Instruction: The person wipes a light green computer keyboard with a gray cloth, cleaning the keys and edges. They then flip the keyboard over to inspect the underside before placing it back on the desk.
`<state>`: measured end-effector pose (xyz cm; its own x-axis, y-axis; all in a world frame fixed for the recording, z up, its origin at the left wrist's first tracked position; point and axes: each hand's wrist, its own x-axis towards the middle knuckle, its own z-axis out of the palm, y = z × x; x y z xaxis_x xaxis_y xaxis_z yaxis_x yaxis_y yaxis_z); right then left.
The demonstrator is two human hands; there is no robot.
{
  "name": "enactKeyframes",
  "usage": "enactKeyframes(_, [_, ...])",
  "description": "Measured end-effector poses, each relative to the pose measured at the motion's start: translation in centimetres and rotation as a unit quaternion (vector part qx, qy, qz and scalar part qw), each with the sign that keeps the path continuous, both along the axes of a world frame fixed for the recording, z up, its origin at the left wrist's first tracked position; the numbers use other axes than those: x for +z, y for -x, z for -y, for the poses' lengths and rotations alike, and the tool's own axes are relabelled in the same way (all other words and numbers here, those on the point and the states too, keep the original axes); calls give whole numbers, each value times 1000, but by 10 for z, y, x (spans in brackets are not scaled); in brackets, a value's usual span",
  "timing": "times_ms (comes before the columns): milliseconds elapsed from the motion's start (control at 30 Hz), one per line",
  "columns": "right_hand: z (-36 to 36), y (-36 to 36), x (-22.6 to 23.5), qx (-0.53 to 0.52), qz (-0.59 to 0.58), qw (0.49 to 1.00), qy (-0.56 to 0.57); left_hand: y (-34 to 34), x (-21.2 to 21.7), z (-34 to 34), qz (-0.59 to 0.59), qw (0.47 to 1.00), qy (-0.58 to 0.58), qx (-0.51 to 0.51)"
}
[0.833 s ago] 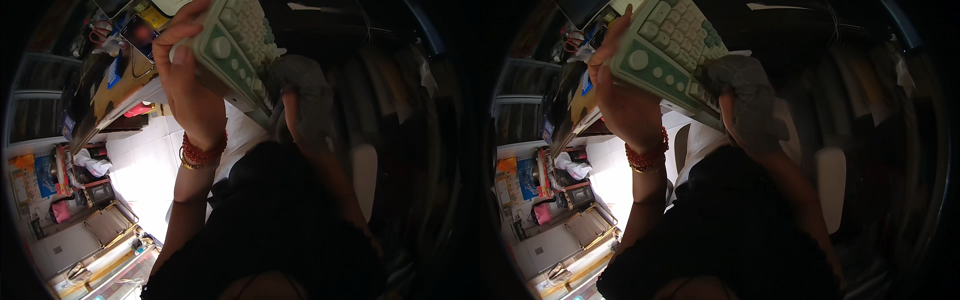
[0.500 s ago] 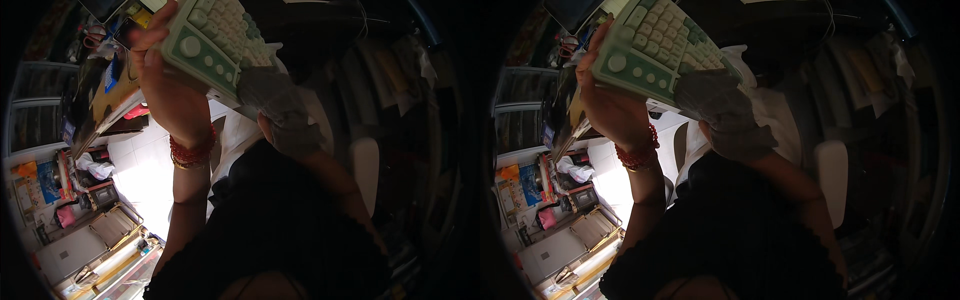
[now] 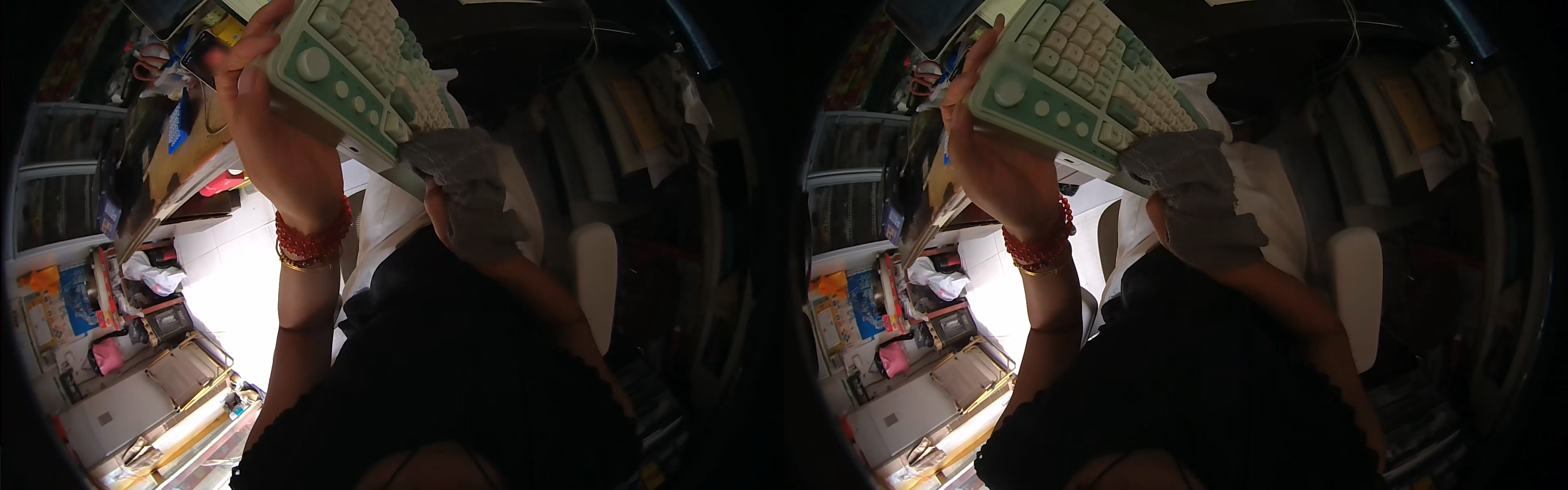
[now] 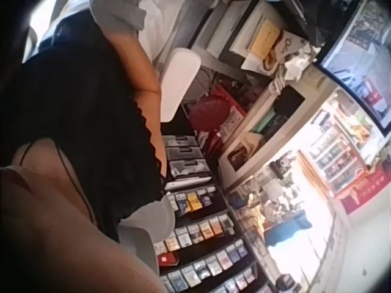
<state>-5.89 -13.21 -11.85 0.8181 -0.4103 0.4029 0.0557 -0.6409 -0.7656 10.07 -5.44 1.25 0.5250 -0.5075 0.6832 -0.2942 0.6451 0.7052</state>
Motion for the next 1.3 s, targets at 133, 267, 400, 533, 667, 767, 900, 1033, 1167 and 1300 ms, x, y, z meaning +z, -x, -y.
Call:
enactKeyframes(133, [2, -10, 36, 23, 131, 988, 76, 10, -2, 5, -94, 979, 116, -138])
enactKeyframes(267, [10, -8, 36, 24, 117, 985, 127, 9, -3, 4, -101, 979, 114, -138])
enactKeyframes(400, [10, -3, 31, 26, 96, 995, 2, 11, -3, 6, -101, 979, 116, -134])
enactKeyframes(533, [23, -15, 41, 16, 127, 991, 35, 21, 2, 9, -197, 973, 109, -57])
enactKeyframes(667, [35, -23, 33, 16, 158, 984, 80, 21, 0, 8, -131, 985, 98, -52])
enactKeyframes(767, [30, -14, 47, 22, 126, 981, 146, 7, -10, 5, -31, 998, 46, 33])
enactKeyframes(900, [33, -18, 43, 54, 164, 980, 97, 12, -1, 3, -116, 983, 98, -106])
enactKeyframes(1033, [33, -32, 47, 51, 188, 980, 45, 9, 0, 2, -123, 982, 101, -102])
enactKeyframes(1167, [37, -38, 42, 39, 164, 985, 45, 30, 10, 10, -73, 992, -3, 103])
enactKeyframes(1300, [24, -31, 47, 65, 166, 984, -12, 10, -12, -9, -1, 998, 47, 34])
